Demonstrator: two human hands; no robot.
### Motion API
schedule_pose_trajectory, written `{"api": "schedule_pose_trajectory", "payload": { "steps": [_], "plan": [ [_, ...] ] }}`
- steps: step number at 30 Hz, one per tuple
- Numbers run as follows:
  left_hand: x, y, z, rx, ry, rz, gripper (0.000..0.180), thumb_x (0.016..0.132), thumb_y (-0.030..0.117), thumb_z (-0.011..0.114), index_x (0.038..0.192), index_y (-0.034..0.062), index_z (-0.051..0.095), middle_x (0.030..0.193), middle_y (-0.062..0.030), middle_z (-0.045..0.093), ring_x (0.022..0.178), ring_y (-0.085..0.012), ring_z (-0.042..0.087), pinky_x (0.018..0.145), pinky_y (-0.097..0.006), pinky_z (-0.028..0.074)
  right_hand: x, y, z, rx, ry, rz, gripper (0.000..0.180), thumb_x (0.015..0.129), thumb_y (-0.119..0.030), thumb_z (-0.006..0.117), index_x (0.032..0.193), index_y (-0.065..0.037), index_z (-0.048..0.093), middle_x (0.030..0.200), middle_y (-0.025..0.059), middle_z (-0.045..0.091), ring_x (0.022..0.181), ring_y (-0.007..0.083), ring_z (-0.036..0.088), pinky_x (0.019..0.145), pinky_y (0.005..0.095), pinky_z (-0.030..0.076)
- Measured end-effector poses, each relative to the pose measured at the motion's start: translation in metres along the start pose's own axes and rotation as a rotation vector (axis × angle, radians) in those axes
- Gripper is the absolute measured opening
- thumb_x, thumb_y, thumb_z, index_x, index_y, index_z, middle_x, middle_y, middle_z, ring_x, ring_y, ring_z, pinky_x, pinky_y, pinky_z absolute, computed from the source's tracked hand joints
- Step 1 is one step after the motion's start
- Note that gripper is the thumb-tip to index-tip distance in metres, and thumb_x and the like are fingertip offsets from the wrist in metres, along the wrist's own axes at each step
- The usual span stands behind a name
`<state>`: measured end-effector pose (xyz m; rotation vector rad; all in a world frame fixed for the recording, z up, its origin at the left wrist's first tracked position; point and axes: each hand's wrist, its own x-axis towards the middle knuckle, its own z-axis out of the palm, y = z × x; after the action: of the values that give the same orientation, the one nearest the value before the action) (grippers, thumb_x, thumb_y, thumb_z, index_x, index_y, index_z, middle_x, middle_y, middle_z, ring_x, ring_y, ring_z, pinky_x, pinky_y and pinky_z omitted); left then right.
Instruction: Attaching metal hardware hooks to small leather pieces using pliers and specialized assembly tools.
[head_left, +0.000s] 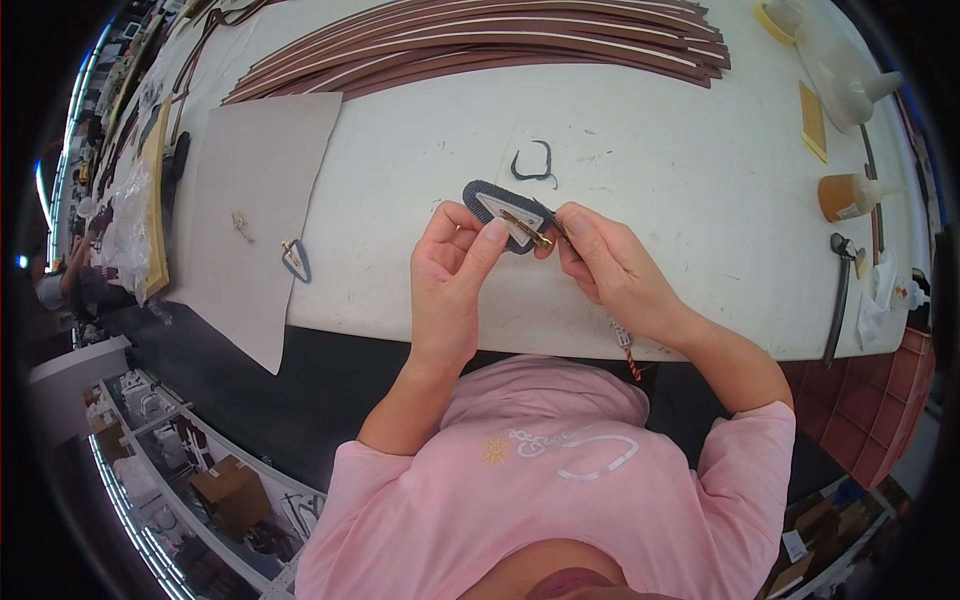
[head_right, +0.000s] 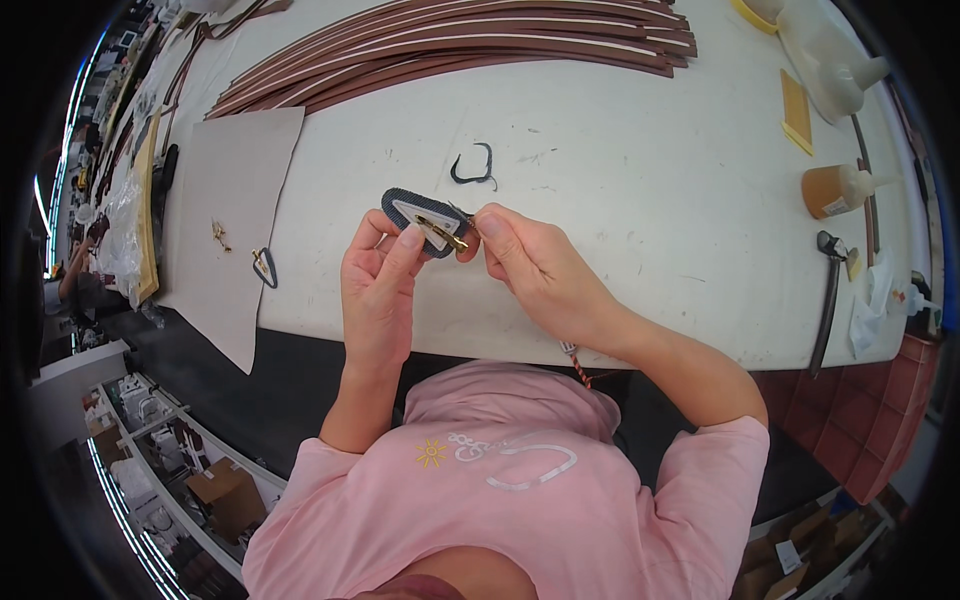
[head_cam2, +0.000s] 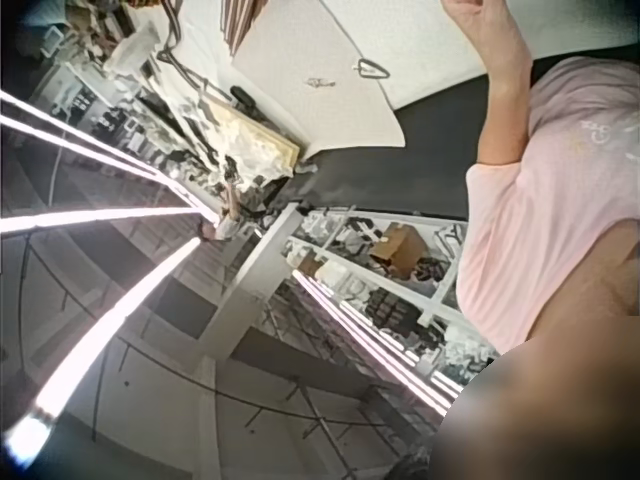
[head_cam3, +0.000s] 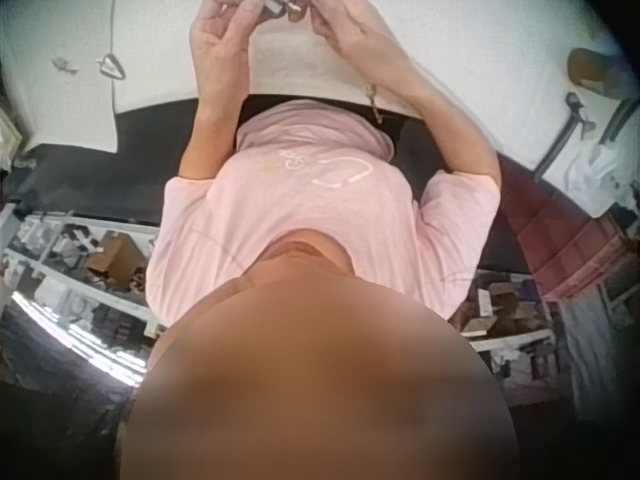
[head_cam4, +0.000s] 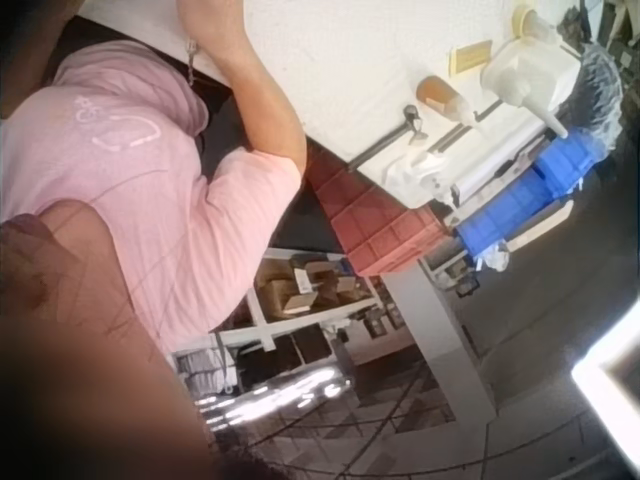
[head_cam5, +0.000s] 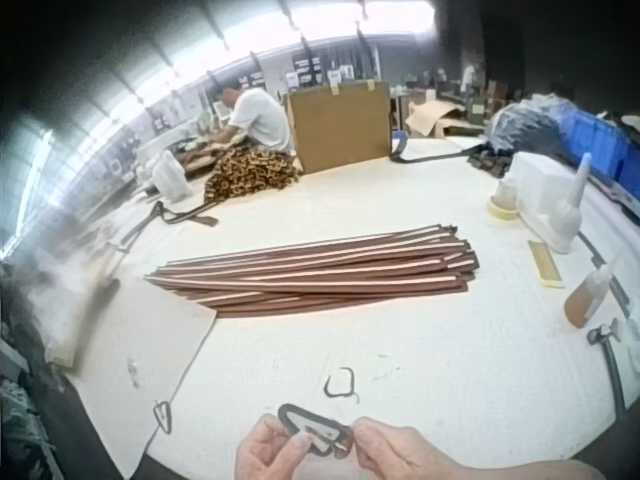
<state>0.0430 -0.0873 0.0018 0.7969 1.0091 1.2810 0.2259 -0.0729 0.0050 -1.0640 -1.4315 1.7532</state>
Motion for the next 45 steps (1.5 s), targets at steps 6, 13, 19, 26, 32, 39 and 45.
{"api": "schedule_pose_trajectory", "payload": {
  "steps": [6,13,19,26,32,39,45],
  "plan": [
    [0.000,0.000,-0.005,0.040,-0.027,0.006,0.011,0.095,0.012,0.063,0.093,0.0059,0.053,0.092,-0.0036,0.065,0.086,-0.0062,0.057,0.083,-0.023,0.043,-0.001,-0.004,-0.001,-0.007,0.014,0.030,0.046,0.108,-0.035,0.030,0.094,-0.003,0.059,0.064,-0.0027,0.034,0.059,0.0075,0.030,0.056,0.0253,0.030],
    [-0.001,-0.001,-0.005,0.039,-0.022,0.005,0.012,0.095,0.012,0.064,0.093,0.0058,0.054,0.091,-0.0032,0.065,0.086,-0.0059,0.057,0.082,-0.023,0.043,0.001,0.001,0.000,0.013,-0.013,0.010,0.045,0.108,-0.037,0.028,0.098,-0.004,0.056,0.065,-0.0062,0.032,0.053,0.0032,0.026,0.047,0.0204,0.026],
    [-0.002,0.001,-0.005,0.061,-0.019,0.004,0.012,0.094,0.011,0.064,0.092,0.0059,0.054,0.089,-0.0023,0.065,0.084,-0.0054,0.056,0.080,-0.022,0.042,0.001,0.001,-0.002,-0.036,-0.015,-0.011,0.043,0.108,-0.036,0.029,0.095,-0.004,0.055,0.065,-0.0061,0.032,0.054,0.0032,0.027,0.048,0.0206,0.026],
    [-0.002,0.004,-0.008,0.076,-0.029,-0.003,0.012,0.094,0.011,0.065,0.092,0.0064,0.053,0.087,-0.0019,0.064,0.081,-0.0045,0.054,0.076,-0.020,0.041,0.000,-0.007,-0.004,-0.031,-0.010,0.052,0.040,0.106,-0.030,0.035,0.091,-0.003,0.061,0.066,-0.0012,0.038,0.063,0.0088,0.035,0.060,0.0258,0.034],
    [-0.003,0.004,-0.010,0.070,-0.043,-0.005,0.013,0.094,0.011,0.065,0.092,0.0066,0.053,0.087,-0.0017,0.064,0.081,-0.0044,0.054,0.076,-0.020,0.040,0.001,-0.003,-0.005,-0.051,-0.052,0.004,0.043,0.108,-0.033,0.030,0.093,-0.004,0.057,0.063,-0.0066,0.030,0.054,0.0038,0.026,0.050,0.0218,0.026],
    [-0.002,0.004,-0.011,0.068,-0.053,-0.005,0.011,0.094,0.010,0.064,0.092,0.0063,0.053,0.088,-0.0019,0.064,0.082,-0.0048,0.055,0.076,-0.021,0.041,0.000,-0.005,-0.006,-0.042,-0.074,0.008,0.042,0.108,-0.033,0.031,0.092,-0.004,0.058,0.063,-0.0069,0.029,0.055,0.0039,0.025,0.050,0.0220,0.025],
    [-0.003,0.006,-0.011,0.061,-0.068,0.000,0.011,0.095,0.008,0.063,0.093,0.0058,0.052,0.089,-0.0025,0.064,0.083,-0.0053,0.055,0.078,-0.021,0.042,-0.001,-0.008,-0.008,-0.054,-0.081,0.001,0.041,0.108,-0.032,0.031,0.092,-0.005,0.058,0.063,-0.0070,0.028,0.055,0.0039,0.025,0.051,0.0219,0.024]
  ]
}}
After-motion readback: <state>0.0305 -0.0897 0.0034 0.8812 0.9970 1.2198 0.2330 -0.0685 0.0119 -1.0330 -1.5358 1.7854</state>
